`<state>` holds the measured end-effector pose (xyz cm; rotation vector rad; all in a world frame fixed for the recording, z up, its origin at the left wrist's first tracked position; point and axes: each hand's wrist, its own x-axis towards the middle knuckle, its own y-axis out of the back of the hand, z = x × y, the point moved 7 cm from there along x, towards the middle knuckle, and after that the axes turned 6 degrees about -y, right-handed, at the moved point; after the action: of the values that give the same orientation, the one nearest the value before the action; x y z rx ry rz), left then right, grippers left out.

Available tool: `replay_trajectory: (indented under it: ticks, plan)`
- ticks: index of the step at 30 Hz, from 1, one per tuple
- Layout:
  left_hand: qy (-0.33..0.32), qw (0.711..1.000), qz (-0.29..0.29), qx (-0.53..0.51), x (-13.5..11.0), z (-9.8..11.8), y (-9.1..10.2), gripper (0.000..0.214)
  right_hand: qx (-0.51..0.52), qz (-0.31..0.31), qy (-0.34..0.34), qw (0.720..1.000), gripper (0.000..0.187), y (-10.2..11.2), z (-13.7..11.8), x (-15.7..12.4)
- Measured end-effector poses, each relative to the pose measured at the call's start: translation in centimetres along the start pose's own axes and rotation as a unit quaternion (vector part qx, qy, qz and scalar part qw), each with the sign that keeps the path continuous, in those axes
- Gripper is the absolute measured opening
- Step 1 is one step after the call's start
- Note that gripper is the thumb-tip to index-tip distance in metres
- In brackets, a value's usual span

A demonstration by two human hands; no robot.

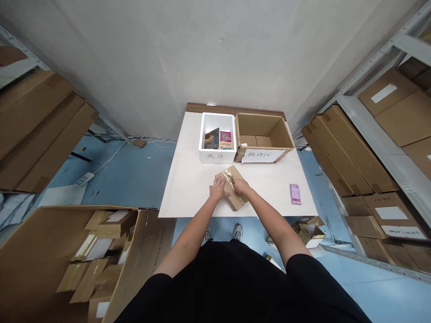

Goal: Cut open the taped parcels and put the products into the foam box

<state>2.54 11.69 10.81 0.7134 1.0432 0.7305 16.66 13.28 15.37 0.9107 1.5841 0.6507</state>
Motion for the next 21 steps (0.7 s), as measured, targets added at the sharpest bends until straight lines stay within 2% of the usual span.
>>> replay_trajectory:
  ticks: [10, 13, 17, 21]
  plan:
    - [-0.002, 1.000, 0.003, 0.010, -0.1, -0.2, 0.0, 0.116, -0.021, -0.035, -0.014, 0.999, 0.078, -1.6, 1.5, -3.1]
    - [-0.003, 1.000, 0.004, 0.015, -0.1, -0.2, 0.1, 0.117, -0.032, -0.051, -0.016, 0.998, 0.078, -2.1, 2.7, -4.4]
    - [0.000, 1.000, -0.002, 0.024, -0.1, -0.3, 0.2, 0.117, -0.016, -0.072, -0.018, 0.997, 0.068, -2.8, 4.9, -6.5]
    - [0.002, 0.999, 0.008, 0.033, -0.2, -0.5, 0.5, 0.114, 0.001, -0.088, -0.047, 0.995, 0.067, -4.3, 7.4, -8.8]
